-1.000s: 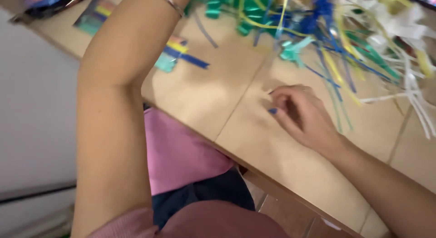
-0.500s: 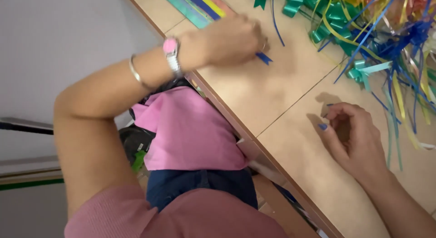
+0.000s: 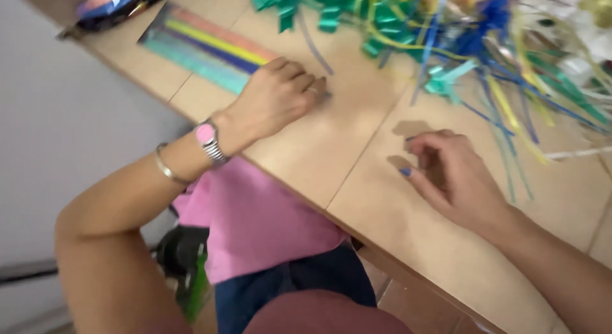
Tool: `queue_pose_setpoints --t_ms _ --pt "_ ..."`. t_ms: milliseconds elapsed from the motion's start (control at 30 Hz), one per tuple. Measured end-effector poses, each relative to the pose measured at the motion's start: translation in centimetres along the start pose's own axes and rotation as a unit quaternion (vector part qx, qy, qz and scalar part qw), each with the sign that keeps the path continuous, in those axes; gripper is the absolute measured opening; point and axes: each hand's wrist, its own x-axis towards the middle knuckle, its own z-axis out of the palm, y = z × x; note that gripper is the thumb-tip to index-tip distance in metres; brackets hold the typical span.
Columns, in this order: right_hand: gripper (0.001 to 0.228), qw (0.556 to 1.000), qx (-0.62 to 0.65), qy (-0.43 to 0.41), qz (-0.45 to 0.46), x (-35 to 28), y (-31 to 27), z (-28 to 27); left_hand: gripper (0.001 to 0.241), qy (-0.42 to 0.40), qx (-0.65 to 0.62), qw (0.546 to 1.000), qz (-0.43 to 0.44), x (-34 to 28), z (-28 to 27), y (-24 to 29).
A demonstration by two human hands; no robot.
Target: The person ties multiple satin ribbons into bows by hand. They pick up ribbons of different colors, fold and loop them, and secure the center to form bows, placing each finished bow on the table among others.
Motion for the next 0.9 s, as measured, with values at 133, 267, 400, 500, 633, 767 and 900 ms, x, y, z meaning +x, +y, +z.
queue_pose_setpoints --t_ms 133,267,400,500,633,767,900 --pt "0.03 0.995 0.075 0.016 0.056 0.5 -0.3 -0.8 0.009 0.069 -0.189 0.979 -0.01 4.2 -4.3 0.3" --pt "0.041 0.924 0.349 0.125 0.092 0.4 2.7 0.4 0.02 0.058 -0.568 0.813 -0.111 9.5 -10.1 3.1" --pt "0.044 0.814 0.532 0.189 0.137 0.3 4.4 1.8 0.062 0.066 -0.9 0.383 -0.199 13.6 -14.6 5.1" --pt "0.054 0.77 0.575 0.22 0.17 0.6 5.4 2.1 0.051 0.08 -0.894 0.409 -0.164 15.0 -9.9 6.3" --pt "0.051 0.729 0.613 0.247 0.178 0.8 5.0 1.3 0.037 0.018 -0.852 0.485 -0.196 14.7 -2.8 7.8" --pt "0.058 0.84 0.492 0.189 0.127 -0.1 6.4 1.9 0.029 -0.01 -0.792 0.553 -0.259 13.5 -0.5 8.1" --pt "0.071 0.866 0.429 0.193 0.169 -0.1 5.2 1.9 0.026 0.037 -0.768 0.575 -0.281 12.9 1.4 9.1"
